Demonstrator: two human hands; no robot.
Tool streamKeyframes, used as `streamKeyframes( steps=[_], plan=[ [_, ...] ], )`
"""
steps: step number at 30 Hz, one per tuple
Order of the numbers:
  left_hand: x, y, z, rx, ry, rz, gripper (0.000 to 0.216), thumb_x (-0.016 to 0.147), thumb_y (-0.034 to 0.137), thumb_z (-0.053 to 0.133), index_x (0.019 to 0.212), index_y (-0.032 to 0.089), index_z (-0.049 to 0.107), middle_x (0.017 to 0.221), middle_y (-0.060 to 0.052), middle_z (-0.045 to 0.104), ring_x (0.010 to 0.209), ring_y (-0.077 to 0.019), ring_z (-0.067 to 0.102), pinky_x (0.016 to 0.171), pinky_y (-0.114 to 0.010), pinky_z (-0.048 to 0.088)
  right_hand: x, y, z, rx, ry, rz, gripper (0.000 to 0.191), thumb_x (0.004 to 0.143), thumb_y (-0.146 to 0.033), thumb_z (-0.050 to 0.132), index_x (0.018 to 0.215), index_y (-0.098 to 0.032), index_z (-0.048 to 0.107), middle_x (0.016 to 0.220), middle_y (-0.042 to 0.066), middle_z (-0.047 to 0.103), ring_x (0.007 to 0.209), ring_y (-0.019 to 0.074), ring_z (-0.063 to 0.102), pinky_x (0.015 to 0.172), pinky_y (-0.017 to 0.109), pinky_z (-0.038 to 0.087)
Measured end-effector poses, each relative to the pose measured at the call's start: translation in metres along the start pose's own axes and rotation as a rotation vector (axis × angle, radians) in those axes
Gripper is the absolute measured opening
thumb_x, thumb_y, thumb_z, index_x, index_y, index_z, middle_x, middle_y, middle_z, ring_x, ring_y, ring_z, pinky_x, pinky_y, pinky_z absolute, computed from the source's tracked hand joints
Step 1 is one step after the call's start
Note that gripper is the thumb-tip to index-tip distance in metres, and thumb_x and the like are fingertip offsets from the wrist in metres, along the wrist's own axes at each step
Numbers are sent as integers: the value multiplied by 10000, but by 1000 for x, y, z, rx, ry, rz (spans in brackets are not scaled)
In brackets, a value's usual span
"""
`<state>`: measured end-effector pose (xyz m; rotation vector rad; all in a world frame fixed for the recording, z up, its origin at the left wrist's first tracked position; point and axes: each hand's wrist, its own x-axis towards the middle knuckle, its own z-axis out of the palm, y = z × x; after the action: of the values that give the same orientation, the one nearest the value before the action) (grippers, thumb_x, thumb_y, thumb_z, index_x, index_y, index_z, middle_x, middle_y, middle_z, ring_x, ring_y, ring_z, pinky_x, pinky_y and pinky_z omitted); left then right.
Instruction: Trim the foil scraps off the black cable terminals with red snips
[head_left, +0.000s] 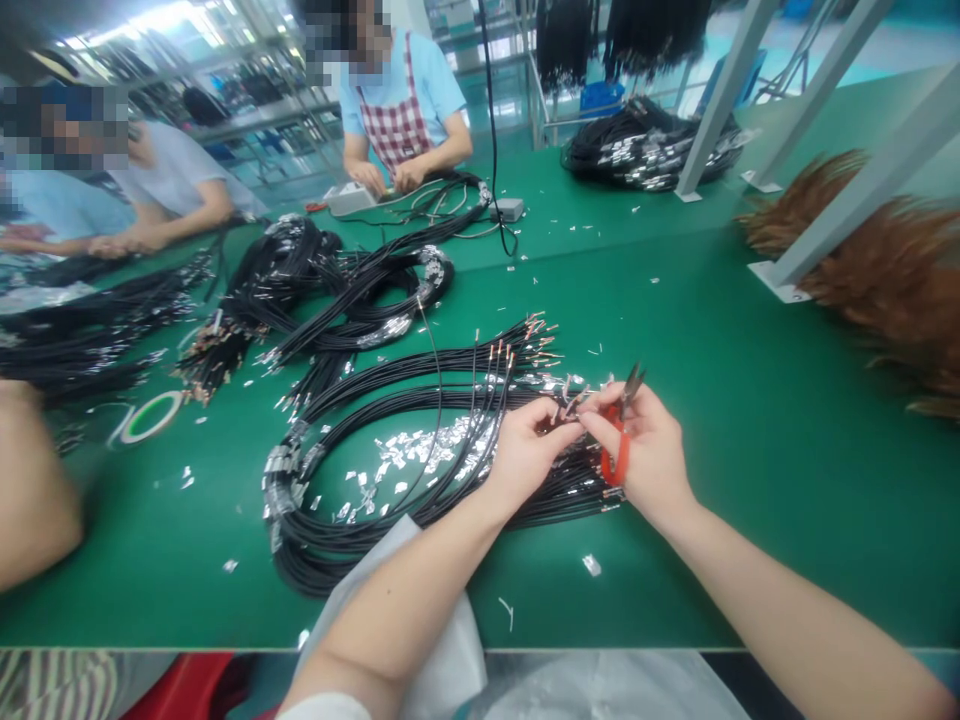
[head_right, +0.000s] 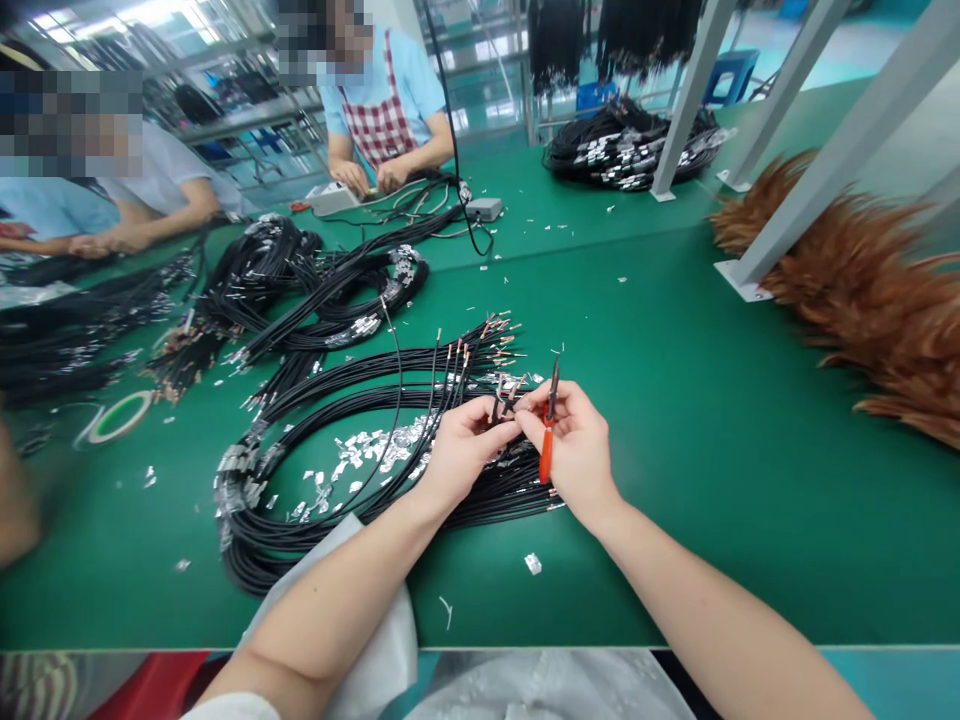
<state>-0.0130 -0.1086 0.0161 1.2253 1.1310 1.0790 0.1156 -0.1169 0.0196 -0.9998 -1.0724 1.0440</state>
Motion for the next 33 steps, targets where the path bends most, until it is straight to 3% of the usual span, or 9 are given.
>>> streamKeyframes(
  steps=[4,11,20,23,26,29,33],
  plan=[
    [-2,-2,2,23,47,25,222,683,267,686,603,145,520,557,53,461,531,-62,387,535,-207,309,-2,-1,1,-52,13,2,163,698,-161,694,772,-214,558,754,-6,653,718,131,619,732,299,505],
    [0,3,0,-102,-54,-68,179,681,281,689,716,161,562,518,75,446,428,-42,362,431,-188,276,3,-1,-4,-37,-28,39,189,658,-159,725,740,-208,562,697,-21,635,670,126,611,678,274,504],
    [1,11,-5,-164,-148,-199,264,663,348,693,655,143,526,535,41,487,428,-49,420,395,-179,283,4,-4,-2,-16,-35,66,197,688,-195,687,759,-221,505,688,-33,596,626,120,582,658,278,499],
    [3,13,-11,-166,-129,-188,254,727,367,645,700,130,554,556,31,491,422,-35,389,386,-169,238,6,0,-8,-194,-95,32,171,722,-253,665,775,-217,506,697,-22,581,622,124,562,638,274,479],
    [7,15,-18,-263,-93,-173,253,744,361,644,716,130,547,550,48,427,427,-22,329,386,-160,193,9,4,-17,-514,-211,-40,161,734,-294,656,810,-209,542,685,-15,563,606,131,532,598,267,443],
    [12,17,-23,-380,-145,-226,274,734,358,660,695,130,513,536,59,379,421,-19,291,380,-156,176,11,6,-22,-810,-331,-147,174,740,-312,650,855,-199,582,674,-3,568,592,144,515,573,270,418],
    [16,17,-25,-485,-261,-315,302,716,348,680,673,123,483,529,66,361,399,-6,268,369,-147,149,10,9,-22,-966,-362,-290,193,753,-343,642,864,-192,600,727,34,618,642,175,556,593,281,430]
  ],
)
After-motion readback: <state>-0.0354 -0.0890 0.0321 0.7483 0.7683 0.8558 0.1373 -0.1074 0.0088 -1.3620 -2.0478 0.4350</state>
